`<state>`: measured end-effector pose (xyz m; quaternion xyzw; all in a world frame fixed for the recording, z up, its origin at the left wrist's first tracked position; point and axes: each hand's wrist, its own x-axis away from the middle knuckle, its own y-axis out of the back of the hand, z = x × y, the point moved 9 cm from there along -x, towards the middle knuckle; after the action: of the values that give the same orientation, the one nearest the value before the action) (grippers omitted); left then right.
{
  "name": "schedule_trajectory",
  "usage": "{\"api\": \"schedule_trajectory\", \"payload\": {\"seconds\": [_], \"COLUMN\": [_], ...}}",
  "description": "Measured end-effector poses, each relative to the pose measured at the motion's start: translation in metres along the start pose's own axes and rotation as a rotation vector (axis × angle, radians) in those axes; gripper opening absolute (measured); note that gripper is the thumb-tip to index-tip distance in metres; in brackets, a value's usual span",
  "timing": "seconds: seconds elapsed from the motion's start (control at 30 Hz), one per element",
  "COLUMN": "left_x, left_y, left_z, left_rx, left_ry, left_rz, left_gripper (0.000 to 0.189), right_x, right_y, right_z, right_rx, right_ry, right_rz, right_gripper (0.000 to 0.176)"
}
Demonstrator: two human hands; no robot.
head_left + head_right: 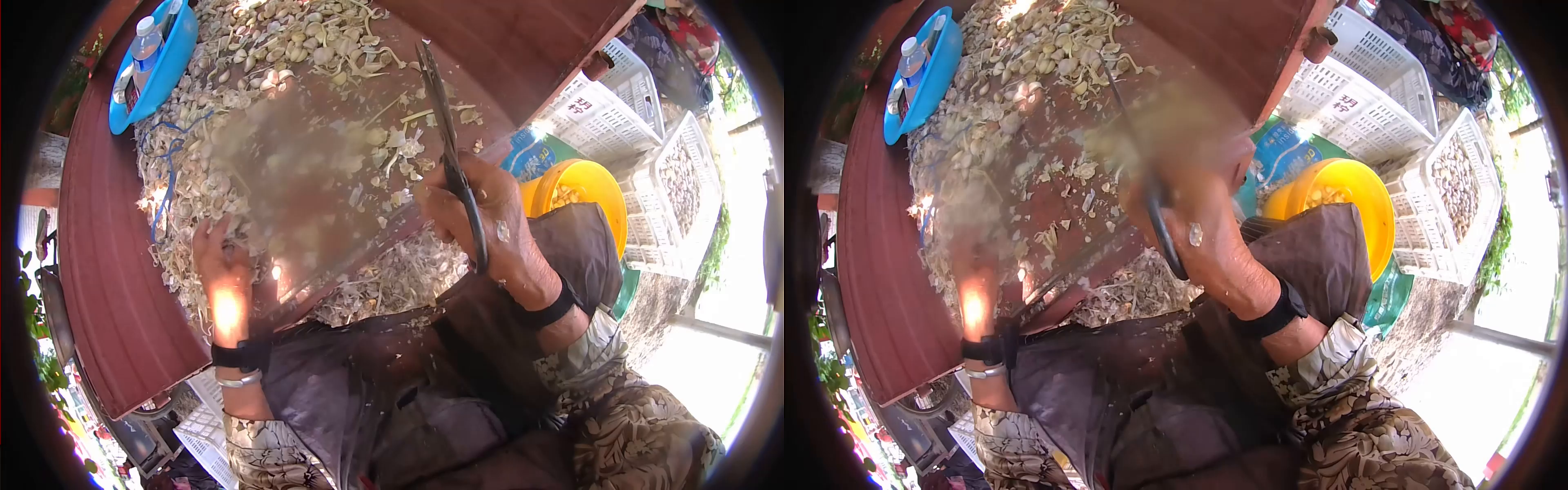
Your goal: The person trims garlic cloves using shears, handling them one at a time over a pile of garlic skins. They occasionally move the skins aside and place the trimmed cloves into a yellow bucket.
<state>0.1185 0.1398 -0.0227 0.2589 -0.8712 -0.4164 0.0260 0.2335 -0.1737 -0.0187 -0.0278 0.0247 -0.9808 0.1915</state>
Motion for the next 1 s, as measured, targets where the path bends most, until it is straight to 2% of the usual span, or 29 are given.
{"api": "schedule_trajectory", "payload": {"seconds": [0.03, 0.1, 0.17, 0.27, 0.3, 0.37, 0.4, 0.47, 0.53, 0.63, 0.67, 0.77, 0.8, 0.9, 0.93, 1.0], "left_x": [0.011, 0.026, 0.035, 0.054, 0.055, 0.052, 0.039, 0.011, -0.020, -0.038, -0.025, -0.005, -0.002, -0.026, -0.037, -0.058], "left_y": [-0.013, -0.037, -0.056, -0.068, -0.059, -0.035, -0.017, 0.015, 0.034, 0.018, 0.013, 0.002, 0.004, 0.013, 0.012, -0.001], "left_z": [-0.017, -0.068, -0.099, -0.126, -0.124, -0.115, -0.102, -0.059, -0.002, 0.045, 0.037, 0.003, -0.008, -0.029, -0.039, -0.027], "left_rx": [-0.291, -0.337, -0.157, -0.071, -0.050, -0.008, 0.062, 0.111, -0.211, -0.364, -0.129, -0.069, -0.063, 0.006, -0.154, -0.252], "left_ry": [-0.209, -0.380, -0.370, -0.349, -0.342, -0.334, -0.237, 0.034, -0.138, -0.008, 0.320, 0.172, 0.236, 0.029, -0.200, -0.187], "left_rz": [-0.026, -0.002, 0.028, 0.167, 0.155, 0.147, 0.128, -0.049, -0.116, 0.023, 0.105, 0.243, 0.229, -0.041, -0.110, -0.057], "left_gripper": [0.046, 0.042, 0.045, 0.040, 0.039, 0.035, 0.030, 0.027, 0.027, 0.025, 0.021, 0.017, 0.014, 0.014, 0.015, 0.018], "right_x": [0.000, 0.001, 0.000, 0.004, 0.003, 0.001, 0.001, 0.001, 0.001, 0.000, 0.000, 0.000, -0.001, 0.001, 0.001, 0.001], "right_y": [0.000, -0.001, 0.001, -0.002, -0.004, -0.003, -0.002, 0.000, -0.002, -0.004, -0.004, -0.002, -0.003, -0.007, -0.009, -0.010], "right_z": [0.000, 0.000, -0.003, 0.004, 0.006, 0.004, 0.002, 0.000, -0.002, 0.001, 0.003, 0.003, 0.002, -0.003, -0.003, -0.003], "right_rx": [0.017, 0.044, 0.166, 0.202, 0.187, 0.182, 0.179, 0.179, 0.175, 0.232, 0.236, 0.250, 0.263, 0.292, 0.300, 0.318], "right_ry": [0.003, 0.011, 0.029, -0.030, -0.060, 0.014, 0.026, 0.048, 0.063, 0.023, 0.027, 0.013, -0.003, 0.000, -0.002, -0.026], "right_rz": [-0.002, 0.001, -0.005, 0.001, 0.007, 0.002, -0.005, -0.014, -0.008, 0.003, 0.001, -0.016, -0.011, 0.018, 0.022, 0.016], "right_gripper": [0.018, 0.018, 0.017, 0.017, 0.016, 0.016, 0.016, 0.015, 0.015, 0.015, 0.015, 0.016, 0.016, 0.018, 0.018, 0.019]}}
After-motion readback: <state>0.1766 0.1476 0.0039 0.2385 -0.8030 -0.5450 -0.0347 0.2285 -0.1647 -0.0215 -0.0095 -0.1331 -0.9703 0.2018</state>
